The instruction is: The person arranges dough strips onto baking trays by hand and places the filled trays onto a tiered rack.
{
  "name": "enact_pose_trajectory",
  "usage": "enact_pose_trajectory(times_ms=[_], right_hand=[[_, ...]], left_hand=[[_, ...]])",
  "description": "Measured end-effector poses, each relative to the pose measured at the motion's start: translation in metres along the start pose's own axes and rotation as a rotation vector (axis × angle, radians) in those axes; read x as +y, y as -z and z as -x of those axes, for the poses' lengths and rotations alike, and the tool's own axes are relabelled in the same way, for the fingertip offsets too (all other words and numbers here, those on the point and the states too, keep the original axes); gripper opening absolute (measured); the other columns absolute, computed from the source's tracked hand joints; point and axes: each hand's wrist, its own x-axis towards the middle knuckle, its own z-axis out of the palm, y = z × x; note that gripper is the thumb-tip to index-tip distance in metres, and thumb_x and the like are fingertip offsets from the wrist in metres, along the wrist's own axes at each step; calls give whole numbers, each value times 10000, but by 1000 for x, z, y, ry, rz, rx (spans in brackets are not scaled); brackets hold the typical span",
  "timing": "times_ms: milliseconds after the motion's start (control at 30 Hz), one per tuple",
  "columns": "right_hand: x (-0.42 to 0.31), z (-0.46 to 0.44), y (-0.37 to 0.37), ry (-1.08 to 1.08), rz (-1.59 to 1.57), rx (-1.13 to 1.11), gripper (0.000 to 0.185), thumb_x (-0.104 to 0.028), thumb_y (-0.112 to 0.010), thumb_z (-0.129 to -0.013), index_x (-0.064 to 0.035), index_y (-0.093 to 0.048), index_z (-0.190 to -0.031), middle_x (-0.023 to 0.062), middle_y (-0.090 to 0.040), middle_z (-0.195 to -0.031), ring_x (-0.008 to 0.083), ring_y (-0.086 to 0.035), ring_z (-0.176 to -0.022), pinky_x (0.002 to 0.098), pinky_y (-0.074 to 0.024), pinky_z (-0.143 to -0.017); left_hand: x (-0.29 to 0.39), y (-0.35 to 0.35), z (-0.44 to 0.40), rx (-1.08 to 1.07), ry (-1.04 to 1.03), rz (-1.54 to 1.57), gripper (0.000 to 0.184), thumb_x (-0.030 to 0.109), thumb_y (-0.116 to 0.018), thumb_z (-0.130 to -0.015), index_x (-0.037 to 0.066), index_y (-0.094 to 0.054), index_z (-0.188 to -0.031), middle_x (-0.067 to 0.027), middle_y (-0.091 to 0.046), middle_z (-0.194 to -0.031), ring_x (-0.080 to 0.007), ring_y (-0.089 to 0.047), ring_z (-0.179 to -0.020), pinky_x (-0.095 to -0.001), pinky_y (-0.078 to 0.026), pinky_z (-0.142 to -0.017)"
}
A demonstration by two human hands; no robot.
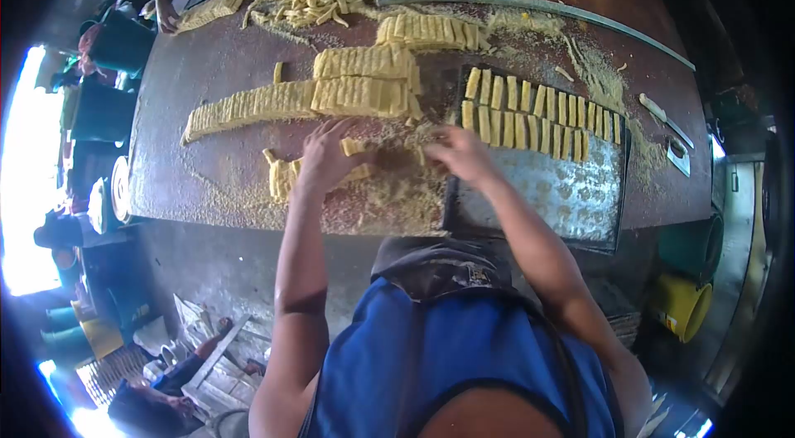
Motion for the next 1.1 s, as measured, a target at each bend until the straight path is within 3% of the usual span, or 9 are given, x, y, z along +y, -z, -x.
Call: enact_pose_trajectory(times_ms=[67,133,267,400,500,700,767,900,1100], right_hand=[[6,-36,-68,-128,18,27,533,-247,-706,-916,76,-542,-1308,153,-710,-892,158,-688,-713,280,-570,-663],[-6,-55,-112,-153,208,71,348,-334,-729,-892,-2,-680,-983,123,-697,-841,172,-665,-699,344,-556,-664],[4,-91,-143,-301,175,85,469,-447,-780,-787,8,-684,-843,170,-711,-901,249,-677,-754,384,-547,-686],[-36,-70,-153,-223,475,40,459,-334,-711,-875,43,-643,-1129,218,-686,-1081,291,-666,-1054,414,-523,-922],[-12,-73,-156,-9,285,132,285,-289,-703,-887,-30,-676,-1002,146,-680,-885,253,-675,-852,378,-555,-795],[14,-81,-87,-215,-575,-140,201,-182,-630,-932,-24,-632,-1056,88,-665,-886,202,-667,-757,360,-569,-654],[4,-62,-65,-189,-820,-147,171,-181,-627,-935,-37,-638,-1026,79,-667,-877,207,-669,-756,380,-565,-632],[15,-19,39,-15,-454,-13,503,-243,-699,-905,3,-496,-1295,135,-665,-1076,227,-665,-900,365,-555,-728],[45,83,243,-100,129,570,526,-126,-749,-857,11,-502,-1301,144,-654,-1135,243,-666,-991,345,-556,-797]], left_hand=[[-28,16,19,-128,104,-74,810,301,-892,-671,179,-548,-1394,-120,-558,-1400,-302,-484,-1325,-476,-328,-1149],[-51,14,30,-245,91,-29,917,323,-906,-628,196,-493,-1437,-112,-552,-1401,-317,-473,-1329,-487,-296,-1153],[-63,-3,40,-43,21,71,910,257,-928,-543,124,-535,-1354,-111,-578,-1336,-318,-497,-1287,-463,-319,-1116],[-79,-22,47,104,-76,119,908,252,-929,-539,114,-538,-1347,-108,-582,-1328,-315,-495,-1284,-466,-313,-1118],[-76,-20,49,164,-43,142,883,253,-927,-549,109,-547,-1333,-109,-590,-1317,-313,-498,-1275,-468,-318,-1115],[-52,3,44,34,17,121,786,248,-908,-654,87,-558,-1339,-117,-599,-1326,-278,-504,-1293,-431,-336,-1123],[-67,-13,36,226,17,357,615,227,-846,-741,73,-610,-1288,-145,-615,-1292,-306,-517,-1268,-467,-360,-1090],[-19,-23,24,308,27,470,448,142,-787,-809,35,-649,-1222,-150,-639,-1250,-298,-587,-1188,-423,-450,-1024],[101,-101,-14,278,-89,626,442,143,-754,-848,13,-625,-1249,-149,-649,-1239,-299,-600,-1179,-422,-465,-1017]])
